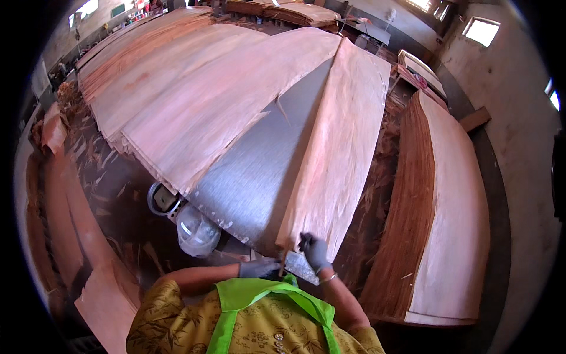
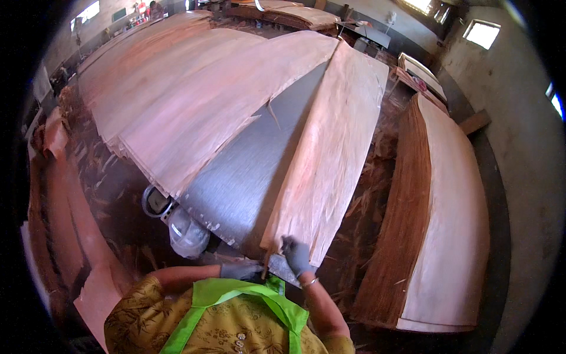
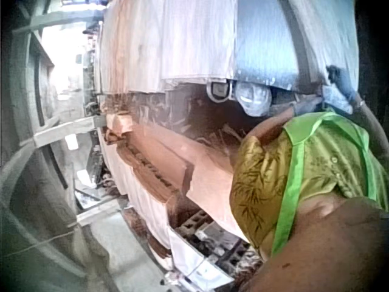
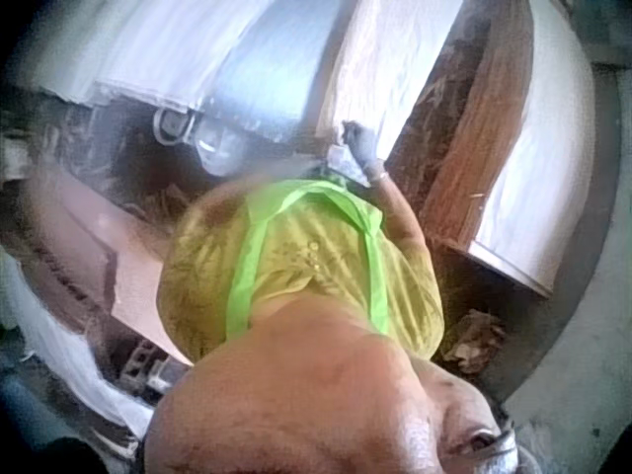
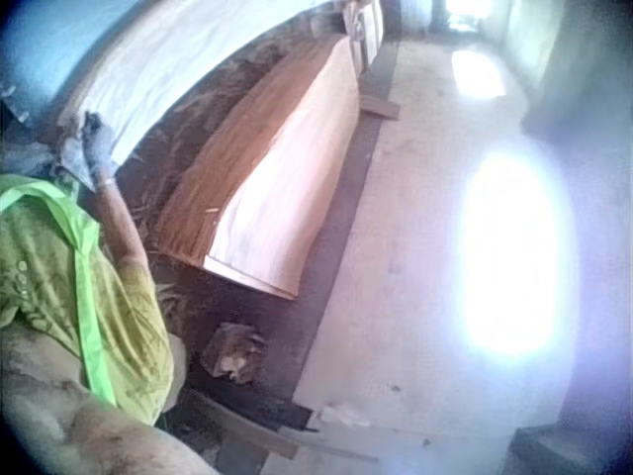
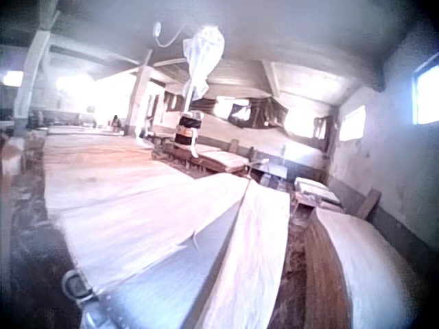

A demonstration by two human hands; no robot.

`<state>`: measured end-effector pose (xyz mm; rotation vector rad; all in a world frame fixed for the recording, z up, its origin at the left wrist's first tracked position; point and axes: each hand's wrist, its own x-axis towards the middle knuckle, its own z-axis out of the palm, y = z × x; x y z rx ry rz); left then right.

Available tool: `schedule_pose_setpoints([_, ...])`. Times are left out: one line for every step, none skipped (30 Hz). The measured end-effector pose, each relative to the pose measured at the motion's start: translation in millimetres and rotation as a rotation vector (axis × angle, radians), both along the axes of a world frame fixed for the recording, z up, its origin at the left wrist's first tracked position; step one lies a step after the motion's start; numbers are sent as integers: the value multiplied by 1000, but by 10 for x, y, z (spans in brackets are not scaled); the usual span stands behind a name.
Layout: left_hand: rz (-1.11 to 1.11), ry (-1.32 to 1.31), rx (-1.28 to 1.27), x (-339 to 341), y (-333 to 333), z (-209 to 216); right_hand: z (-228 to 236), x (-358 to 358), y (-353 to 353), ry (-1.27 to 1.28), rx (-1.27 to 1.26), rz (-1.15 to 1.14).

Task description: The person aligns wood veneer sheets on a table, applies tape across the joints with a handheld tool, and lifts the sheets onto a stack.

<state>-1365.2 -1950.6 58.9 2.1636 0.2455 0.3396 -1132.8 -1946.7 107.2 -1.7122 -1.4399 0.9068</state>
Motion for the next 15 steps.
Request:
schedule_pose_setpoints([-83, 19, -126, 204, 27, 99, -126, 188, 168, -287, -35, -34])
schedule_pose_setpoints([-123, 60, -262, 381, 23, 150, -203, 279, 329, -396, -61, -58])
schedule_pose_setpoints([-144, 106, -397, 538, 19, 196, -247, 290, 447, -505, -51, -107])
schedule_pose_setpoints([-129, 164, -540, 708, 3, 223, -273, 283, 530, -615, -39, -158])
schedule_pose_setpoints([-115, 221, -685, 824, -18, 238, -287, 263, 574, -540, -70, -204])
schedule_pose_setpoints([-77, 185, -789, 894, -64, 272, -307, 266, 584, -464, -104, -258])
schedule_pose_setpoints([-40, 149, -893, 945, -127, 314, -322, 281, 594, -387, -136, -313])
schedule_pose_setpoints([-2, 112, -998, 972, -185, 339, -329, 317, 589, -331, -153, -306])
schedule_pose_setpoints([-16, 84, -1076, 970, -201, 341, -346, 340, 551, -271, -174, -296])
schedule_pose_setpoints([-54, 110, -1043, 976, -191, 344, -363, 361, 520, -212, -194, -287])
schedule_pose_setpoints([-92, 135, -1008, 990, -162, 349, -377, 381, 495, -150, -177, -316])
schedule_pose_setpoints([-131, 164, -974, 986, -142, 413, -379, 390, 462, -85, -160, -346])
schedule_pose_setpoints([-142, 105, -918, 969, -143, 459, -379, 398, 437, -20, -143, -376])
schedule_pose_setpoints([-153, 47, -862, 941, -145, 496, -381, 408, 390, 67, -95, -383])
schedule_pose_setpoints([-159, -16, -801, 908, -124, 517, -344, 408, 352, 152, -42, -382])
